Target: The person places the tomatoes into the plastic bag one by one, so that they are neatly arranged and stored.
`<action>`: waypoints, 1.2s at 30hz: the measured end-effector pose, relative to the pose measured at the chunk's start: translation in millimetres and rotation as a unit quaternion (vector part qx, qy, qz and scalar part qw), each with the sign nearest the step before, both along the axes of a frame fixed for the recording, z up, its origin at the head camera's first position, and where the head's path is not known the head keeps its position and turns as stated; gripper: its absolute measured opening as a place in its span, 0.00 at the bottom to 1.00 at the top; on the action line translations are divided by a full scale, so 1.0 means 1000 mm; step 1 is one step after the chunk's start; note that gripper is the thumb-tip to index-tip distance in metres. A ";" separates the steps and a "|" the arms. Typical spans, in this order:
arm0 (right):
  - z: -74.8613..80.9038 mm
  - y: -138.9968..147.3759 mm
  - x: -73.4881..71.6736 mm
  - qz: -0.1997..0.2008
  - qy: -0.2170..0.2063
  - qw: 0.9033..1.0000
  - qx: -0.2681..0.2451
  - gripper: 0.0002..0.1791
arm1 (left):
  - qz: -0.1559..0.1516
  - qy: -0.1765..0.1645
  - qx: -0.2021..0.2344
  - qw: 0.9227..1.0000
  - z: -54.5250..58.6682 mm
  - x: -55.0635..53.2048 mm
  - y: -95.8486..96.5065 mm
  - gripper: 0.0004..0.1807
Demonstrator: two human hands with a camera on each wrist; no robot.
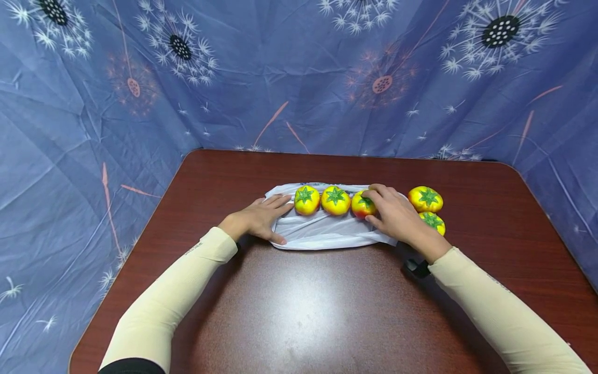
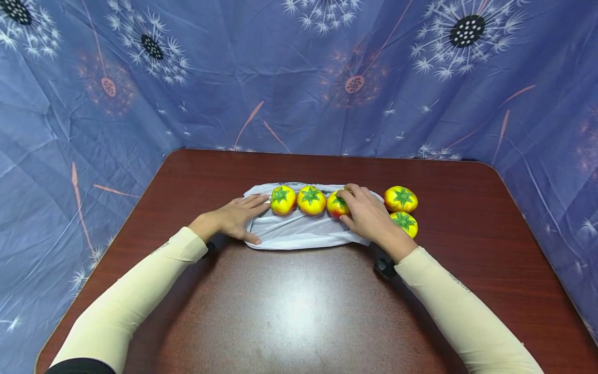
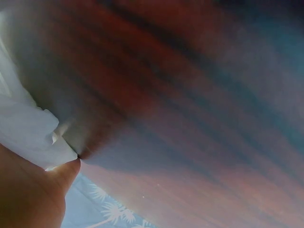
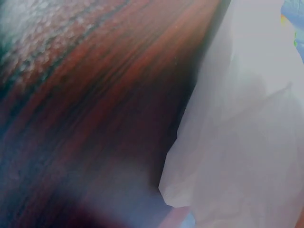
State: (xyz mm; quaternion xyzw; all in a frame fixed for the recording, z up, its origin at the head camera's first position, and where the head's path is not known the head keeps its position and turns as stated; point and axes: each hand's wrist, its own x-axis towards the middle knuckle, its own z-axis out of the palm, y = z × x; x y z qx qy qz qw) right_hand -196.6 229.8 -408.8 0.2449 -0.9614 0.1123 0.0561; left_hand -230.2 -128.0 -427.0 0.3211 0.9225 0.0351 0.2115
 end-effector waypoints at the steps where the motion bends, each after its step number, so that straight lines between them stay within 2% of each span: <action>1: 0.000 0.000 0.000 -0.001 0.004 1.000 -0.001 0.31 | -0.001 0.001 0.001 1.000 0.000 0.000 0.000 0.58; 12: 0.002 -0.001 0.004 -0.001 0.003 1.000 -0.006 0.33 | 0.004 -0.001 0.000 1.000 -0.001 0.000 0.001 0.59; 30: 0.035 0.023 0.029 -0.005 -0.012 0.999 -0.048 0.32 | -0.002 0.002 0.004 1.000 0.000 0.001 0.002 0.58; 36: 0.048 0.042 0.036 -0.002 0.022 0.997 -0.075 0.27 | -0.002 0.003 0.003 1.000 0.000 0.001 0.002 0.59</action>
